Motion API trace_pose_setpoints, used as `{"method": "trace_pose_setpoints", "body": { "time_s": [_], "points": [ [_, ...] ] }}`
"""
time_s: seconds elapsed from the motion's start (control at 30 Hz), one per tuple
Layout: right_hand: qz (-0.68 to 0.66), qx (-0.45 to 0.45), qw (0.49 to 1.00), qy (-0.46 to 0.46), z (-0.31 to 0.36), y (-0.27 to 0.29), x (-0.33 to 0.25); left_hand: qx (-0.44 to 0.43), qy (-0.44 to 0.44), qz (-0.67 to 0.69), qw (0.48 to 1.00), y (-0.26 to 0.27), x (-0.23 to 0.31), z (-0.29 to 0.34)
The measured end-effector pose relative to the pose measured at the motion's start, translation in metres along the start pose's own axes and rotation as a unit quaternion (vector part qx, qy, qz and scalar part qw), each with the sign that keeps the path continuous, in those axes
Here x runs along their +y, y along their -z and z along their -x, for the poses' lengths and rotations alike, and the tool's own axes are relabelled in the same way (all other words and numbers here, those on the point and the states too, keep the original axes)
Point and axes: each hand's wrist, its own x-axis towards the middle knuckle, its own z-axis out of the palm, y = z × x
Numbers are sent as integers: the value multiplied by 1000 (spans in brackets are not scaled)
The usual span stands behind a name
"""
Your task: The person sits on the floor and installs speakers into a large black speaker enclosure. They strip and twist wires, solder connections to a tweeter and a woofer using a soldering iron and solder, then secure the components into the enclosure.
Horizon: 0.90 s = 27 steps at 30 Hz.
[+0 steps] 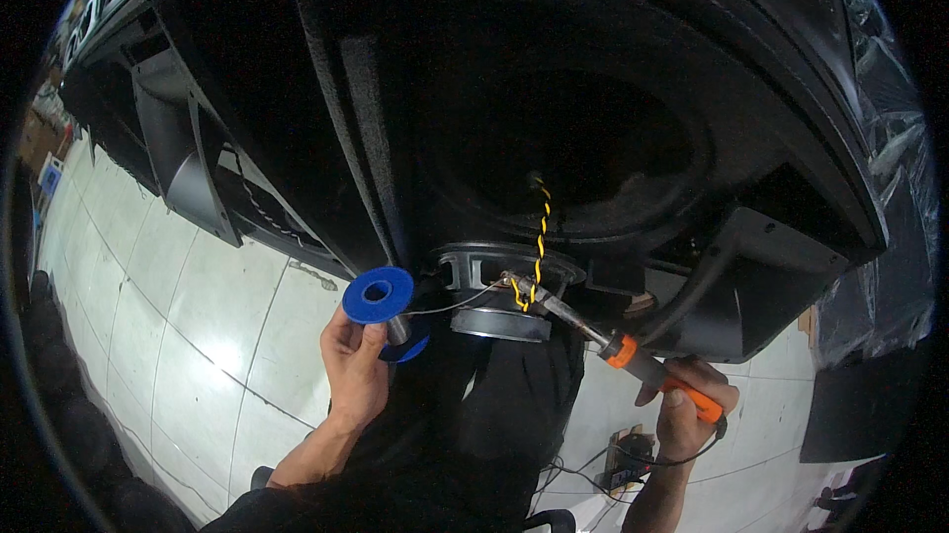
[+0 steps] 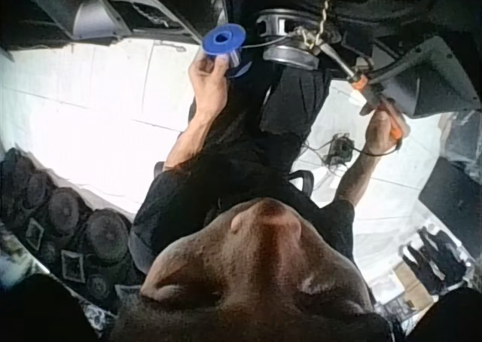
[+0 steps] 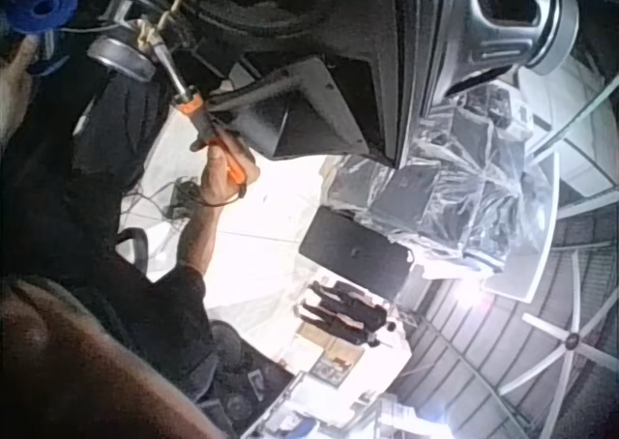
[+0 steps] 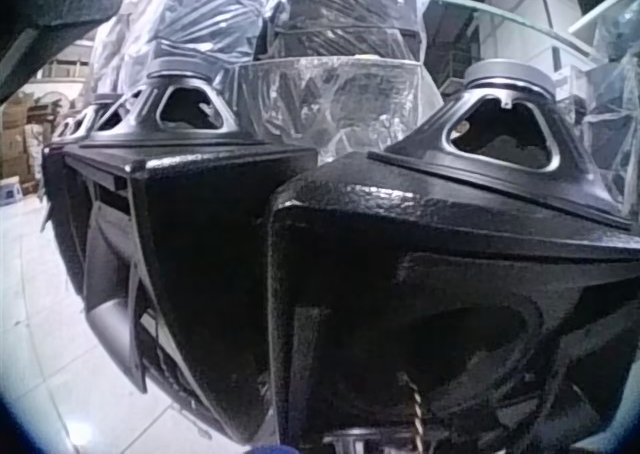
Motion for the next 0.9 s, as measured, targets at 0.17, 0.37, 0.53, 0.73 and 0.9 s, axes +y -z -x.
{"method": "trace_pose_setpoints", "body": {
  "time_s": [0.17,0.37,0.53,0.73,0.9],
  "points": [
    [9,41,999,-4,-1,-6,-7,-4,2,-1,1000,0,-1,-2],
    [75,-57,994,59,-7,9,-6,2,5,7,1000,0,-2,-3],
    [78,3,996,41,-12,-6,-20,-1,6,26,1000,1,-3,-4],
    [91,-14,994,54,-18,-9,-28,-9,7,8,1000,0,-5,-4],
    [101,-66,993,4,-8,11,-26,2,0,4,1000,2,-2,-2]
  ]
}}
